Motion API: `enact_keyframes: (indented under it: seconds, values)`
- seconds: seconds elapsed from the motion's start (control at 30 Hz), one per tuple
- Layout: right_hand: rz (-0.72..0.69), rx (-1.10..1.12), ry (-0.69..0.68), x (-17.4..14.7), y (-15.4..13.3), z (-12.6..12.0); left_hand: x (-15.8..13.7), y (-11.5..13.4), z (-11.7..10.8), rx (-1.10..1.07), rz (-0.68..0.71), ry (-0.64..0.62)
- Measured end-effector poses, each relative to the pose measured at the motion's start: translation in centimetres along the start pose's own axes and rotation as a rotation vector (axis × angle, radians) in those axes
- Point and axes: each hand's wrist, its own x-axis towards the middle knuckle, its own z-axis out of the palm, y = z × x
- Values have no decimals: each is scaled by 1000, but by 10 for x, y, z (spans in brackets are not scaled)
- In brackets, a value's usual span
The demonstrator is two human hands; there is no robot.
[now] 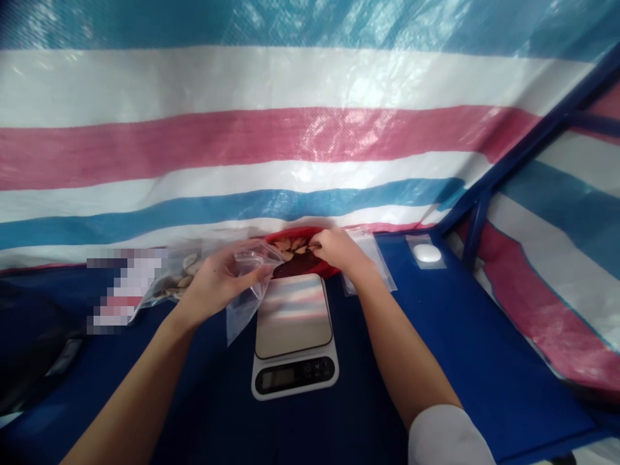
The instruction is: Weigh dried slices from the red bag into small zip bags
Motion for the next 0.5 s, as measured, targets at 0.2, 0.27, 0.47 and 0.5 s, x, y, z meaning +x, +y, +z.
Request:
enact_keyframes:
  seconds: [0.2, 0.27, 0.47, 0.5]
  values:
    - [-39, 138, 58, -6, 0, -14, 0, -1, 4, 18, 22, -23]
    - [-63, 245, 75, -9, -2, -20, 1, 0, 4, 30, 28, -31]
    - [-195, 704, 112, -25, -18, -43, 2, 3, 6, 39, 63, -83]
    - [-219, 758, 107, -28, -22, -46, 3, 3, 7, 43, 81, -93]
